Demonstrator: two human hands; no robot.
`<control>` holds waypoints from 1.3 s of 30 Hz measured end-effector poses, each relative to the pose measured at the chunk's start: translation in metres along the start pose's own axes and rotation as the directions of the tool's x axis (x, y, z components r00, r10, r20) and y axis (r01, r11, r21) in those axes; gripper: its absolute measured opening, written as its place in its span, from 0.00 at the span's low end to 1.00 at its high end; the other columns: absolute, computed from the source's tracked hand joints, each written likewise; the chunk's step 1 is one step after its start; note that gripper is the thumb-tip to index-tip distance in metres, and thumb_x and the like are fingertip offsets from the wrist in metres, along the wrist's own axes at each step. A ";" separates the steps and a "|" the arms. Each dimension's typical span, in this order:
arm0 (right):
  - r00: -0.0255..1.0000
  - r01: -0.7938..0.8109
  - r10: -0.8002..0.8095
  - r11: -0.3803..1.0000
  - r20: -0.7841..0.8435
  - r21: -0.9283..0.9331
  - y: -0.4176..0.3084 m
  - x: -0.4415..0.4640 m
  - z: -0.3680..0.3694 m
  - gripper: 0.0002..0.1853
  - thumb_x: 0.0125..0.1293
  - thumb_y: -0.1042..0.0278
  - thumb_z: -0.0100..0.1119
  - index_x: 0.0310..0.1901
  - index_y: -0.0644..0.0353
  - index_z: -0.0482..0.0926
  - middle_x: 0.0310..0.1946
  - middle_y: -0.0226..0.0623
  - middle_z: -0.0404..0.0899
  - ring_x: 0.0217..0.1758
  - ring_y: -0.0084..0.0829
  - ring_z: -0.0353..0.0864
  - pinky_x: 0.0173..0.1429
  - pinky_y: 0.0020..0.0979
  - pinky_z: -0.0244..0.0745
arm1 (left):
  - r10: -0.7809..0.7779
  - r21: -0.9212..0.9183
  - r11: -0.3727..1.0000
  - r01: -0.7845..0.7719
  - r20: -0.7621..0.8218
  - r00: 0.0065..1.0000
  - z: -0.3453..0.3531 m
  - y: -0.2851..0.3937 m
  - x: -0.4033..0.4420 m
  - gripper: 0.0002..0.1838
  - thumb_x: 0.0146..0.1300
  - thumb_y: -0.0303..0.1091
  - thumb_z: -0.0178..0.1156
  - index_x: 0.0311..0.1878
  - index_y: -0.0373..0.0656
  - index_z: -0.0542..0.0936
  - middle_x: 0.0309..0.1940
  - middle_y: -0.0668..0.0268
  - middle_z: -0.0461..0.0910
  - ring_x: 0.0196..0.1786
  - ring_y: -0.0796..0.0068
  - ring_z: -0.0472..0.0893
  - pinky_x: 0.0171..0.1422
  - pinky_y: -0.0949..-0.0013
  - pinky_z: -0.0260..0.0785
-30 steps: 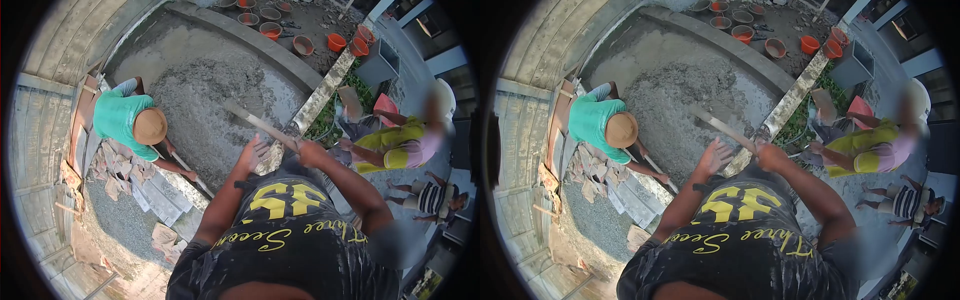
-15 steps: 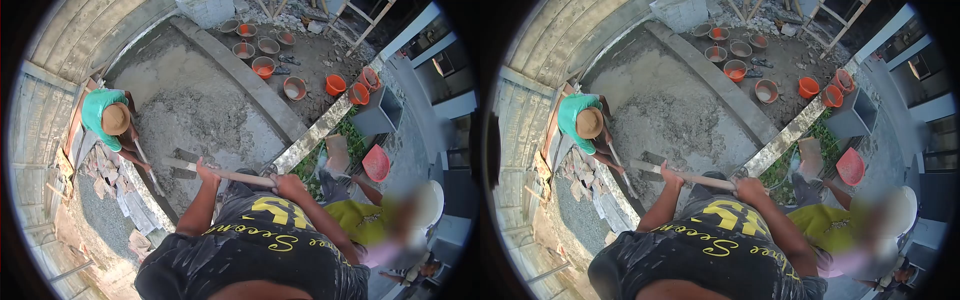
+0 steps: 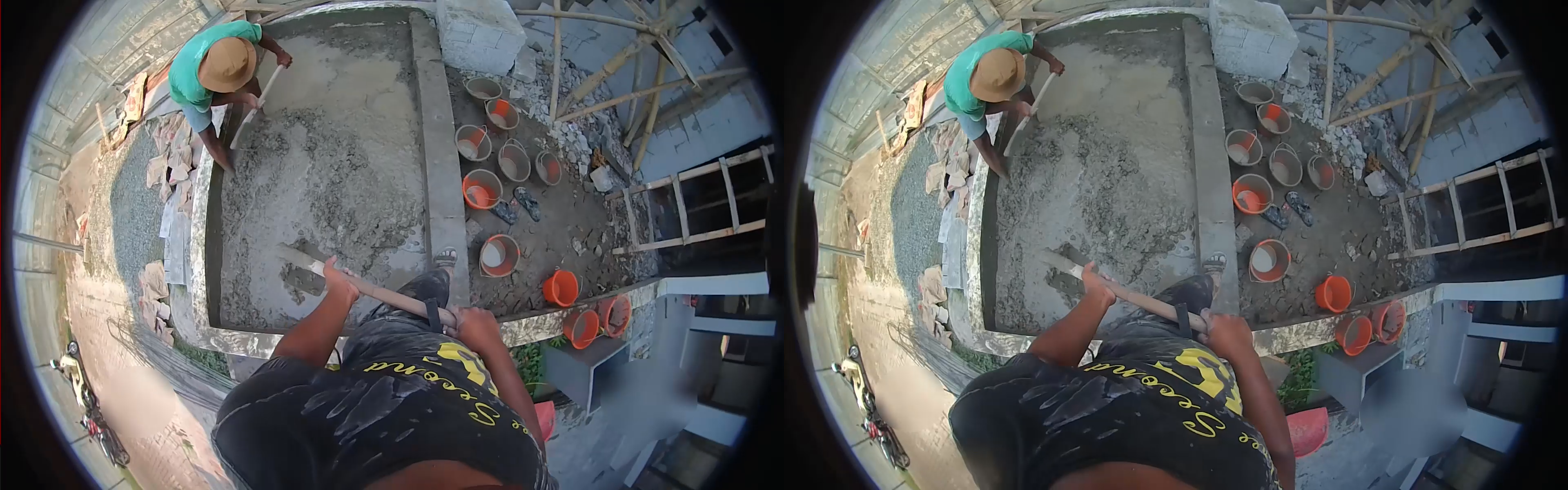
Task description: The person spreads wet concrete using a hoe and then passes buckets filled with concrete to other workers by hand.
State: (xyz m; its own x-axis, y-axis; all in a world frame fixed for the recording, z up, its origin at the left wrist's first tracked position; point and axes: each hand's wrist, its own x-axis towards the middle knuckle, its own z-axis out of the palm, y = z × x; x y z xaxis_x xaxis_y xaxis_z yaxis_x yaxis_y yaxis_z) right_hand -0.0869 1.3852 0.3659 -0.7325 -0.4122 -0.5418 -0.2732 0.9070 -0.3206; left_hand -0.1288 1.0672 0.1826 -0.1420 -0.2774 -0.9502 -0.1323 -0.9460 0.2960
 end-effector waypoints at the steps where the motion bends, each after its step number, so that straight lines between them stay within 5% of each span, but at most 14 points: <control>1: 1.000 0.011 -0.010 0.999 0.025 -0.044 0.025 0.014 -0.014 0.21 0.56 0.54 0.64 0.49 0.52 0.75 0.34 0.44 0.83 0.41 0.47 0.83 0.46 0.47 0.77 | -0.012 0.011 1.000 0.012 -0.036 0.999 0.021 -0.016 -0.001 0.19 0.53 0.49 0.62 0.27 0.51 0.62 0.19 0.73 0.61 0.20 0.75 0.62 0.27 0.67 0.58; 4: 0.989 0.075 -0.048 0.977 0.137 -0.198 0.074 0.054 -0.083 0.20 0.57 0.54 0.64 0.49 0.52 0.75 0.36 0.44 0.83 0.42 0.47 0.83 0.46 0.48 0.77 | -0.054 -0.134 0.989 0.056 0.022 0.998 0.067 -0.046 -0.011 0.18 0.54 0.48 0.61 0.28 0.50 0.63 0.20 0.72 0.62 0.21 0.75 0.63 0.27 0.67 0.59; 7: 0.984 0.153 -0.134 0.972 0.114 -0.176 0.107 0.086 -0.145 0.19 0.58 0.55 0.63 0.49 0.51 0.76 0.39 0.43 0.83 0.42 0.48 0.82 0.46 0.47 0.77 | -0.015 -0.209 0.978 0.024 0.045 0.999 0.102 -0.072 -0.008 0.17 0.55 0.47 0.60 0.30 0.48 0.65 0.23 0.70 0.64 0.24 0.73 0.66 0.30 0.64 0.62; 14: 0.891 0.305 -0.203 0.930 0.406 -0.204 0.165 0.190 -0.212 0.13 0.61 0.60 0.54 0.46 0.52 0.77 0.40 0.50 0.81 0.47 0.50 0.81 0.48 0.49 0.75 | 0.110 -0.443 0.895 -0.049 0.114 0.987 0.148 -0.081 -0.055 0.17 0.54 0.45 0.62 0.31 0.45 0.66 0.25 0.68 0.65 0.26 0.69 0.68 0.35 0.60 0.66; 19: 0.749 0.609 -0.416 0.740 0.516 -0.287 0.156 0.299 -0.278 0.12 0.61 0.65 0.51 0.45 0.54 0.77 0.40 0.46 0.81 0.47 0.50 0.79 0.50 0.49 0.73 | 0.201 -0.762 0.637 -0.117 0.017 0.980 0.181 -0.098 -0.059 0.15 0.53 0.37 0.62 0.35 0.42 0.67 0.27 0.65 0.65 0.30 0.70 0.68 0.37 0.64 0.67; 22: 0.695 0.678 -0.410 0.648 0.591 -0.348 0.111 0.353 -0.324 0.11 0.59 0.67 0.55 0.45 0.55 0.77 0.40 0.44 0.82 0.46 0.49 0.80 0.50 0.49 0.73 | 0.227 -0.842 0.507 -0.181 -0.072 0.971 0.222 -0.110 -0.037 0.15 0.52 0.36 0.64 0.37 0.43 0.68 0.29 0.65 0.66 0.32 0.69 0.70 0.38 0.64 0.69; 24: 0.605 0.761 -0.411 0.551 0.682 -0.343 0.113 0.406 -0.335 0.12 0.58 0.66 0.59 0.44 0.57 0.76 0.39 0.46 0.81 0.46 0.49 0.80 0.49 0.49 0.74 | 0.120 -0.892 0.421 -0.166 -0.127 0.985 0.263 -0.116 -0.028 0.15 0.53 0.34 0.64 0.38 0.43 0.69 0.32 0.64 0.67 0.34 0.69 0.72 0.42 0.64 0.72; 28: 0.568 0.791 -0.331 0.471 0.754 -0.390 0.080 0.476 -0.364 0.21 0.55 0.55 0.63 0.46 0.61 0.76 0.37 0.53 0.81 0.45 0.54 0.81 0.51 0.48 0.76 | 0.150 -0.937 0.329 -0.116 -0.070 0.986 0.351 -0.126 0.020 0.15 0.54 0.33 0.64 0.42 0.41 0.70 0.35 0.62 0.70 0.38 0.65 0.75 0.50 0.60 0.75; 32: 0.535 0.821 -0.362 0.436 0.763 -0.369 0.092 0.527 -0.340 0.23 0.54 0.57 0.64 0.45 0.67 0.75 0.36 0.58 0.81 0.43 0.57 0.81 0.49 0.49 0.75 | 0.198 -0.963 0.249 -0.102 -0.053 0.979 0.430 -0.137 0.040 0.13 0.56 0.31 0.62 0.42 0.41 0.71 0.34 0.62 0.72 0.37 0.63 0.78 0.50 0.59 0.76; 35: 0.531 0.807 -0.389 0.505 0.753 -0.308 0.115 0.547 -0.294 0.24 0.54 0.59 0.64 0.45 0.70 0.74 0.35 0.59 0.81 0.43 0.58 0.80 0.47 0.49 0.75 | 0.241 -0.967 0.230 -0.108 -0.051 0.969 0.471 -0.154 0.048 0.12 0.57 0.29 0.61 0.42 0.41 0.71 0.34 0.63 0.75 0.36 0.64 0.79 0.50 0.61 0.76; 39: 0.552 0.788 -0.492 0.571 0.673 -0.229 0.163 0.577 -0.212 0.22 0.56 0.60 0.62 0.44 0.72 0.75 0.35 0.60 0.81 0.42 0.58 0.81 0.46 0.48 0.75 | 0.150 -0.752 0.658 -0.031 0.091 0.985 0.485 -0.194 0.073 0.09 0.64 0.35 0.53 0.45 0.43 0.76 0.31 0.64 0.80 0.35 0.73 0.80 0.40 0.68 0.74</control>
State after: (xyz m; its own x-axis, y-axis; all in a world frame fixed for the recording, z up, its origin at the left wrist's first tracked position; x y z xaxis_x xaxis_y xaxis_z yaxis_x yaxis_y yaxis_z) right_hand -0.6864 1.3135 0.1659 0.1497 -0.7326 -0.6640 -0.8760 0.2131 -0.4326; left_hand -0.5891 1.3120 0.1028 -0.2486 -0.3996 -0.8824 0.6550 -0.7404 0.1508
